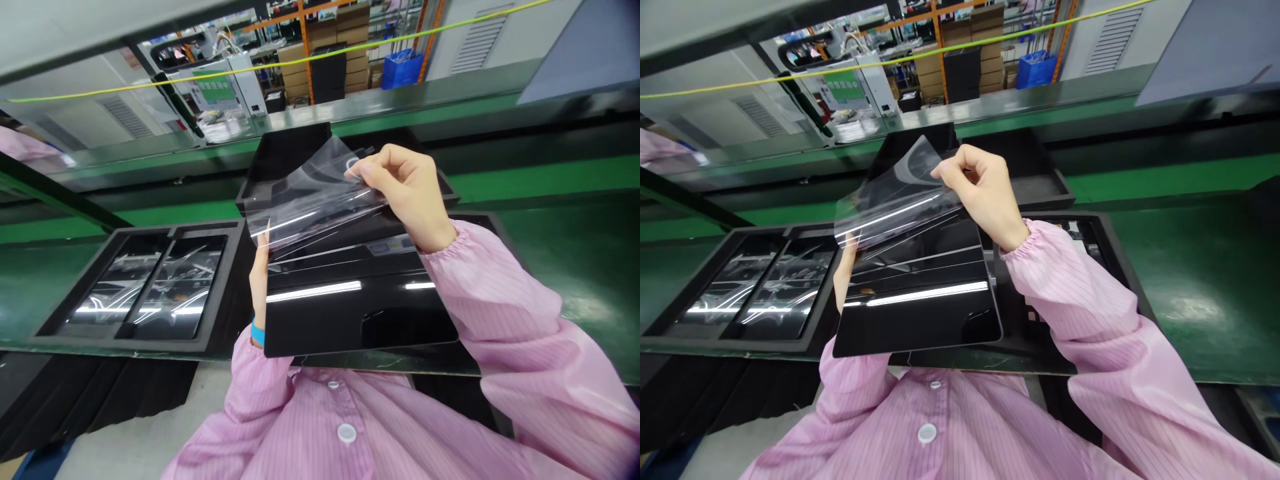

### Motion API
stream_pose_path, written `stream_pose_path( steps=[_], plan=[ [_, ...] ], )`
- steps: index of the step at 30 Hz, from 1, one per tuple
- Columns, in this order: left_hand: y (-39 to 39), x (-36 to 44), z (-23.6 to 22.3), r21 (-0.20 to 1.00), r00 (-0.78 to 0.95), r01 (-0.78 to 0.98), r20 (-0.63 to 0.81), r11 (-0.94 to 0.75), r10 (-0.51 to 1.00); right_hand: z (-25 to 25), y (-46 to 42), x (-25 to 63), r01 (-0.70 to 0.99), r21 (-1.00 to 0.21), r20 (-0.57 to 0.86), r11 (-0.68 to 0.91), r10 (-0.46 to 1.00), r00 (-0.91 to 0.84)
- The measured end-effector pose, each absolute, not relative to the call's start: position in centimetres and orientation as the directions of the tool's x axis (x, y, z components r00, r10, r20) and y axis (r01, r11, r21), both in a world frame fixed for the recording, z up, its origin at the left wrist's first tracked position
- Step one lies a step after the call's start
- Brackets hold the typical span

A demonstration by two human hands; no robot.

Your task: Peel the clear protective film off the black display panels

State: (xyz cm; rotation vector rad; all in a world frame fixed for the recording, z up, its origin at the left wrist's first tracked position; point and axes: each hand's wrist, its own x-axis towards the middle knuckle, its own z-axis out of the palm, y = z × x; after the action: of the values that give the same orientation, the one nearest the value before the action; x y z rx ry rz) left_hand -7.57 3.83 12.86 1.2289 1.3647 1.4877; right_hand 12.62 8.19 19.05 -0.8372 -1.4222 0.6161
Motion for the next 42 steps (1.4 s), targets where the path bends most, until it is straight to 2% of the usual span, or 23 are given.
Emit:
stream_pose_path(
  steps=[3, 10, 14, 20, 28, 33, 37, 42],
  plan=[
    [3.1, -7.1, 13.5, 0.977, -0.258, 0.06, 0.215, -0.206, 0.942, 18.9, 8.4, 12.9, 0.087, -0.812, 0.583, 0.577, 0.808, 0.082],
    [2.4, -6.2, 14.6, 0.964, -0.262, -0.047, 0.239, -0.26, 0.935, 18.2, 8.9, 13.9, 0.033, -0.755, 0.653, 0.655, 0.748, 0.115],
    [1.6, -5.2, 16.1, 0.979, -0.251, -0.012, 0.193, -0.202, 0.949, 17.8, 9.3, 14.3, 0.003, -0.751, 0.654, 0.66, 0.743, 0.142],
    [2.2, -4.6, 16.6, 0.95, -0.115, -0.237, 0.181, -0.204, 0.977, 17.7, 9.5, 14.7, 0.031, -0.726, 0.684, 0.687, 0.716, 0.139],
    [2.0, -4.7, 15.3, 0.916, -0.091, -0.289, 0.262, -0.277, 0.961, 16.9, 9.5, 14.5, 0.031, -0.687, 0.715, 0.726, 0.669, 0.205],
    [1.4, -4.8, 15.6, 0.869, -0.032, -0.399, 0.305, -0.292, 0.952, 17.2, 8.2, 13.7, 0.041, -0.647, 0.741, 0.762, 0.615, 0.268],
    [1.1, -4.9, 16.2, 0.847, -0.018, -0.474, 0.264, -0.24, 0.964, 17.6, 7.6, 13.4, 0.086, -0.631, 0.755, 0.771, 0.584, 0.297],
    [0.8, -4.9, 16.7, 0.805, 0.024, -0.572, 0.203, -0.154, 0.979, 18.0, 7.1, 13.1, 0.133, -0.685, 0.711, 0.716, 0.618, 0.335]
  ],
)
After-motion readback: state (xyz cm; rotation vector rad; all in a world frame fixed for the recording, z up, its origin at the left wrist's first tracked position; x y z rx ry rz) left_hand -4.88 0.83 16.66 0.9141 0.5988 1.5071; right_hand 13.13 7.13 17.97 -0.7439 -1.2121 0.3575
